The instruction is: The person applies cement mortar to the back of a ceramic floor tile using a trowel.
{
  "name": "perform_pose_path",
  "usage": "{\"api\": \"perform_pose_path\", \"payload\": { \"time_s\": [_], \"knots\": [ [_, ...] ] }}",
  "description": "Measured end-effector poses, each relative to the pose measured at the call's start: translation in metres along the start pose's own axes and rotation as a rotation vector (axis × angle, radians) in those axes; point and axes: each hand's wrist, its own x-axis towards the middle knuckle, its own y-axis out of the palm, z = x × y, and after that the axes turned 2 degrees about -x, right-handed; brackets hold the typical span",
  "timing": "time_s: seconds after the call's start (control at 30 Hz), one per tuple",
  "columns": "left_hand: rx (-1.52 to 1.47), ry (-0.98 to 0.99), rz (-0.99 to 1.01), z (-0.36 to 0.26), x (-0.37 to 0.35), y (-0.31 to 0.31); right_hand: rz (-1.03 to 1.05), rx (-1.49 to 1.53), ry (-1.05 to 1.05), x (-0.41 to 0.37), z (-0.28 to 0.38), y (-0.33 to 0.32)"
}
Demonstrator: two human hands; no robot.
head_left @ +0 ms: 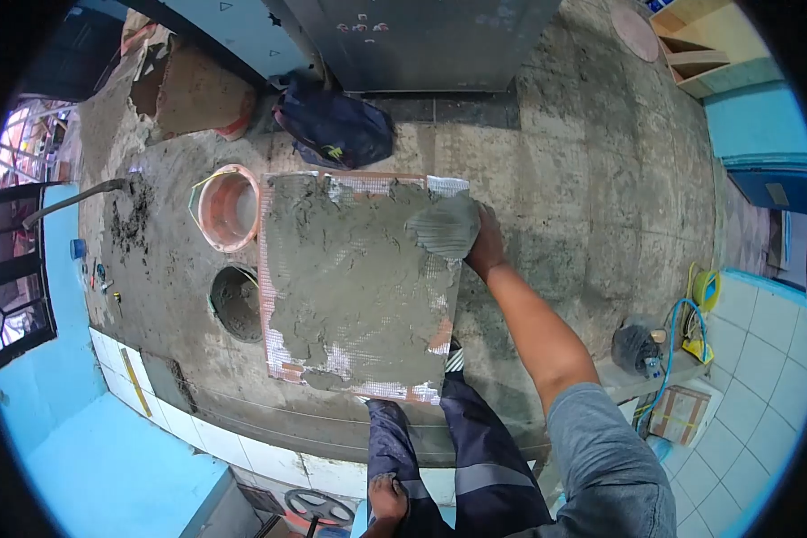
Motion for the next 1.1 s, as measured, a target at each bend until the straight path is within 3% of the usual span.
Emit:
{"api": "perform_pose_path", "payload": {
  "time_s": [0.17,0.27,0.37,0.43,0.47,0.53,0.63,0.7,0.73,0.87,1.0,1.1],
  "knots": [
    [-0.066,0.081,-0.037,0.004,0.006,0.006,0.004,0.01,0.059,-0.018,-0.04,0.029],
    [-0.014,0.091,-0.06,0.004,0.005,0.003,0.075,0.051,0.389,-0.043,-0.043,0.015],
    [0.001,0.062,-0.034,0.004,0.006,-0.001,0.194,-0.008,0.516,-0.086,-0.106,0.025],
    [-0.003,0.032,0.001,0.004,0.006,-0.005,0.261,-0.457,0.231,-0.152,-0.133,0.013],
    [-0.009,0.022,0.014,0.003,0.007,-0.007,0.341,-0.486,0.324,-0.197,-0.152,0.012],
    [0.012,0.043,-0.033,0.005,0.004,-0.01,0.426,-0.373,0.572,-0.252,-0.126,-0.028],
    [0.016,0.019,-0.036,0.0,0.007,-0.017,0.296,-0.258,0.874,-0.298,-0.073,-0.076],
    [0.015,0.007,-0.03,-0.004,0.008,-0.023,0.06,-0.226,0.803,-0.316,-0.048,-0.096],
    [0.002,0.018,-0.041,-0.006,0.009,-0.025,-0.059,-0.209,0.767,-0.317,-0.042,-0.104],
    [0.002,0.057,-0.071,-0.011,0.014,-0.038,-0.096,0.033,0.582,-0.238,0.02,-0.171],
    [-0.045,0.076,-0.106,0.002,0.011,-0.047,-0.074,0.097,0.338,-0.141,0.072,-0.188],
    [-0.09,0.032,-0.131,0.012,0.012,-0.057,0.069,0.206,0.405,-0.099,0.108,-0.183]
  ]
}}
